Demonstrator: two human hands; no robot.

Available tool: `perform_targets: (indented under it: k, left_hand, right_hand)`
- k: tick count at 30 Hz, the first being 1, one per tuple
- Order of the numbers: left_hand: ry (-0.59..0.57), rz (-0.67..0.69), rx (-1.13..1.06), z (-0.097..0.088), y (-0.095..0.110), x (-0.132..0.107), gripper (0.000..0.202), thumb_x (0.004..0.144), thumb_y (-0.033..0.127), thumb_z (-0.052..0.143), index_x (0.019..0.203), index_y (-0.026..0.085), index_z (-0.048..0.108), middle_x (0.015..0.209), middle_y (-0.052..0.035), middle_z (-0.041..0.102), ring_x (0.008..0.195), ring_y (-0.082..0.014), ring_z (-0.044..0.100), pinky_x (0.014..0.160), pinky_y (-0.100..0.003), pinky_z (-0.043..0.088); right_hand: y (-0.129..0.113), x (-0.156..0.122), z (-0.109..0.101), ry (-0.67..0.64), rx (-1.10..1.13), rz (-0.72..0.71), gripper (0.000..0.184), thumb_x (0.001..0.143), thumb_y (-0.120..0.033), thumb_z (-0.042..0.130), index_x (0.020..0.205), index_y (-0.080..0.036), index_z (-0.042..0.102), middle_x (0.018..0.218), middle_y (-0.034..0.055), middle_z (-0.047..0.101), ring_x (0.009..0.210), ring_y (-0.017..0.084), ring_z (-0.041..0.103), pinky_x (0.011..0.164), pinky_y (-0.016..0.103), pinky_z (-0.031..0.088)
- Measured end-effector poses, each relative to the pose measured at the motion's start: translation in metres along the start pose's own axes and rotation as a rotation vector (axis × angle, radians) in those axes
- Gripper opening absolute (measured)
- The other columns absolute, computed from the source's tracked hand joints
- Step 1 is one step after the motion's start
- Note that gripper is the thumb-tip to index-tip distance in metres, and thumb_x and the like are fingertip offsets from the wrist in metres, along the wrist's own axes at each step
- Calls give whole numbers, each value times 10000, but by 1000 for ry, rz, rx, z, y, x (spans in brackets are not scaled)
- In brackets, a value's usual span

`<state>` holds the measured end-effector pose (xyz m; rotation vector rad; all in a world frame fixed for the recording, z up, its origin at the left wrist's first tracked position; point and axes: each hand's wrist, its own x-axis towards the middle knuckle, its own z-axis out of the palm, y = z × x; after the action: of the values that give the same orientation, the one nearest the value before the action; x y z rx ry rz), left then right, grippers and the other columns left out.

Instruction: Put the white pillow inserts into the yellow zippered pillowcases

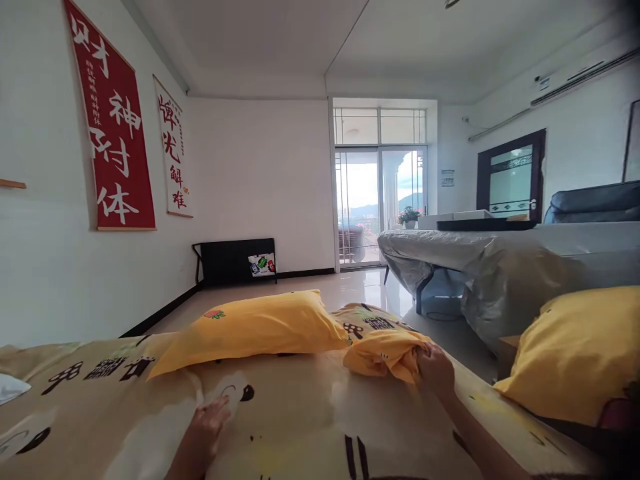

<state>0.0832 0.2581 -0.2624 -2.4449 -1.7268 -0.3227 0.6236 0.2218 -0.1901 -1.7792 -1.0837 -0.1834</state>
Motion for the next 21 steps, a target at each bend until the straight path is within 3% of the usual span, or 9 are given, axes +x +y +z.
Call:
perform_targets:
  k: [2, 4, 7, 9, 11, 13, 15, 18, 21]
  left_hand:
    - [-27, 141, -118, -16, 38, 1, 525, 757, 84, 401, 1211, 255, 602, 1391, -65, 488, 1292, -252, 432, 1084, -428, 310]
    - [-99, 205, -312, -39, 88, 1, 577, 777, 165, 472, 1348, 250, 467, 1397, -86, 477, 1269, -268, 453, 1084, -456, 315]
    - [-213, 308, -741, -84, 166, -2, 930, 687, 361, 696, 1467, 205, 215, 1523, -123, 249, 1379, -295, 278, 1134, -444, 247]
    - [-200, 423, -1074, -110, 209, -6, 938, 665, 371, 732, 1448, 208, 241, 1475, -123, 352, 1323, -289, 374, 1091, -412, 338]
    - [-70, 419, -1290, -124, 232, -9, 857, 667, 371, 733, 1401, 205, 323, 1389, -117, 464, 1240, -277, 469, 1030, -380, 415]
    - [129, 311, -1346, -123, 233, -10, 773, 658, 380, 724, 1334, 189, 402, 1320, -120, 527, 1193, -277, 508, 990, -364, 444]
    - [287, 133, -1281, -112, 214, -10, 695, 640, 373, 694, 1259, 168, 453, 1266, -131, 563, 1147, -286, 541, 936, -360, 469]
    - [356, -135, -1154, -94, 171, -12, 566, 618, 368, 634, 1130, 154, 524, 1153, -136, 625, 1014, -289, 608, 815, -349, 502]
    - [335, -187, -1118, -92, 142, -17, 449, 604, 427, 652, 965, 165, 602, 927, -89, 686, 850, -259, 639, 719, -316, 500]
  right_hand:
    - [-15, 4, -27, 31, 165, 10, 346, 708, -412, 399, 732, -172, 646, 886, 155, 654, 865, 300, 596, 804, 423, 450]
    - [-36, -3, -45, 5, 319, -13, 377, 701, -497, 432, 715, -178, 633, 845, 113, 656, 825, 266, 590, 789, 390, 462]
    - [-78, -33, -55, -99, 524, -36, 462, 727, -605, 458, 732, -176, 628, 753, 65, 650, 707, 214, 577, 652, 324, 482]
    - [-105, -61, -55, -175, 629, -49, 505, 734, -647, 483, 758, -166, 637, 716, 53, 648, 658, 197, 574, 582, 292, 473]
    - [-126, -90, -54, -257, 756, -62, 532, 744, -665, 491, 804, -161, 652, 713, 49, 658, 656, 193, 585, 561, 276, 470]
    - [-137, -114, -54, -378, 892, -121, 497, 772, -623, 504, 861, -161, 665, 771, 52, 681, 723, 203, 606, 611, 278, 482]
    - [-138, -129, -53, -498, 897, -221, 407, 807, -527, 508, 896, -169, 679, 844, 56, 703, 806, 215, 619, 695, 291, 485]
    - [-125, -135, -44, -554, 648, -309, 318, 833, -376, 452, 927, -194, 695, 856, 49, 722, 819, 219, 636, 739, 306, 471]
    - [-108, -130, -30, -498, 370, -293, 320, 832, -321, 402, 927, -218, 690, 811, 45, 723, 762, 219, 645, 718, 322, 462]
